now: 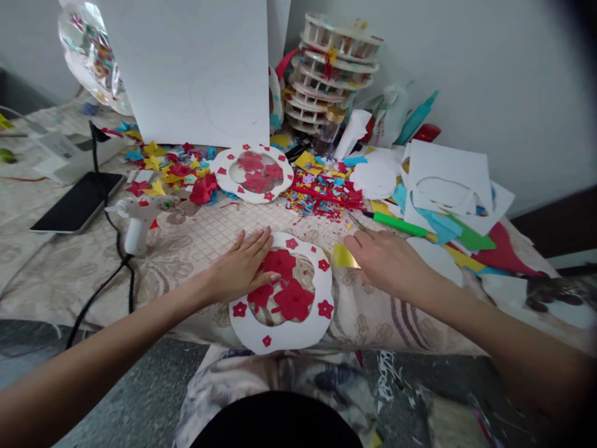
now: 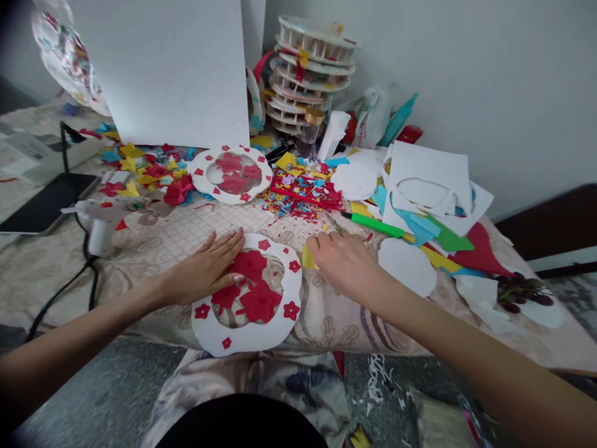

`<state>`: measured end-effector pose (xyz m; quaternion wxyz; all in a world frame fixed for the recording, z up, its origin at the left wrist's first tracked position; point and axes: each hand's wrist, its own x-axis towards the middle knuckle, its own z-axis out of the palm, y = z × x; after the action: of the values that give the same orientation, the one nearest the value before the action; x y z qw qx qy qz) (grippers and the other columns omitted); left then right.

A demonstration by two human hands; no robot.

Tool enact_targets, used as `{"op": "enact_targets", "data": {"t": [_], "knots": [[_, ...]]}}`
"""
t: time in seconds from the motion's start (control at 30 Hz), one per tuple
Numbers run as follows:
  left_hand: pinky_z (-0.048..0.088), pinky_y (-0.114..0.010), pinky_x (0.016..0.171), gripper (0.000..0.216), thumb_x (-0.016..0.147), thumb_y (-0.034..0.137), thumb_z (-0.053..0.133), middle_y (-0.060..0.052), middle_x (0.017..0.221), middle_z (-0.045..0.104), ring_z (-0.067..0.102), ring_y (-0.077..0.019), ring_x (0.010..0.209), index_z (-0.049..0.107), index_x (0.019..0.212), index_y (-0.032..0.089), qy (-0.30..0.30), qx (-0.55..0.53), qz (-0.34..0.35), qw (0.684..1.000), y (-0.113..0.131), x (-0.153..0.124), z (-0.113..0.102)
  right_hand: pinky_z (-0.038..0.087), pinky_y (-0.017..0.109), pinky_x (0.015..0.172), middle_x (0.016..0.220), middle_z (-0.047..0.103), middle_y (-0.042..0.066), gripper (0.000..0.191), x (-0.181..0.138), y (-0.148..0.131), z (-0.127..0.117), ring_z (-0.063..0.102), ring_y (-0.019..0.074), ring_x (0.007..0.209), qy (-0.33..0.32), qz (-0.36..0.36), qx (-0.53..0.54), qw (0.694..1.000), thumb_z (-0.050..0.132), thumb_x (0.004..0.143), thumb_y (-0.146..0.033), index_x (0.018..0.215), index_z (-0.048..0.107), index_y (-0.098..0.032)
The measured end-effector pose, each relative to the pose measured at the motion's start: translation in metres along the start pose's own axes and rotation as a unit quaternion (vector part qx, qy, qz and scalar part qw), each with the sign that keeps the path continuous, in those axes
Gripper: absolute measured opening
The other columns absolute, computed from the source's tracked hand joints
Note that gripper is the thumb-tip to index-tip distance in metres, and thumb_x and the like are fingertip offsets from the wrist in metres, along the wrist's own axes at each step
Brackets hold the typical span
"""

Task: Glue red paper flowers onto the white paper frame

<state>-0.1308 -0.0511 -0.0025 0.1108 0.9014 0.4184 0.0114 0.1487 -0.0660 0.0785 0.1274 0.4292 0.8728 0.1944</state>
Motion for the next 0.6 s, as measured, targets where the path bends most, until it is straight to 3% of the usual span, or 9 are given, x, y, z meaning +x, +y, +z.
{"op": "enact_targets", "data": {"t": [0.17, 0.3, 0.43, 0.6], "knots": [[0.008, -0.053, 0.112, 0.073, 0.089, 0.058, 0.022, -0.019, 0.15, 0.011, 0.012, -0.0276, 0.14, 0.019, 0.142, 0.008, -0.025, -0.024, -0.004, 0.999, -0.001, 0.001, -0.006, 0.03, 0.029, 0.058, 0.079, 0.061, 0.009, 0.013, 0.001, 0.006, 0.002, 0.057, 0.0207, 0.07, 0.002, -0.016, 0.005, 1.0, 0.052, 0.074, -0.008, 0.085, 0.054, -0.013], [0.008, -0.059, 0.109, 0.069, 0.09, 0.055, 0.022, -0.019, 0.15, 0.013, 0.015, -0.0294, 0.14, 0.02, 0.142, 0.01, -0.014, -0.023, -0.015, 1.0, 0.003, 0.003, -0.011, 0.031, 0.028, 0.06, 0.087, 0.061, 0.007, 0.025, 0.001, 0.011, 0.002, 0.057, 0.0201, 0.074, 0.017, -0.042, 0.017, 0.999, 0.06, 0.074, -0.014, 0.098, 0.053, -0.015], [0.005, -0.061, 0.109, 0.067, 0.09, 0.055, 0.024, -0.016, 0.152, 0.01, 0.011, -0.0307, 0.14, 0.026, 0.141, 0.012, 0.047, 0.005, -0.008, 0.999, 0.022, 0.013, -0.014, 0.032, 0.027, 0.061, 0.089, 0.061, 0.007, 0.029, 0.002, 0.012, 0.001, 0.057, 0.0202, 0.078, 0.015, -0.047, 0.028, 0.998, 0.064, 0.074, -0.017, 0.101, 0.053, -0.015], [0.001, -0.058, 0.111, 0.071, 0.088, 0.058, 0.021, -0.014, 0.151, 0.013, 0.013, -0.0272, 0.14, 0.024, 0.141, 0.012, 0.011, -0.023, 0.078, 0.997, 0.054, 0.033, -0.009, 0.034, 0.029, 0.063, 0.09, 0.061, 0.006, 0.032, 0.003, 0.013, 0.002, 0.058, 0.0222, 0.082, 0.003, -0.053, 0.03, 0.998, 0.066, 0.074, -0.019, 0.103, 0.053, -0.015]]}}
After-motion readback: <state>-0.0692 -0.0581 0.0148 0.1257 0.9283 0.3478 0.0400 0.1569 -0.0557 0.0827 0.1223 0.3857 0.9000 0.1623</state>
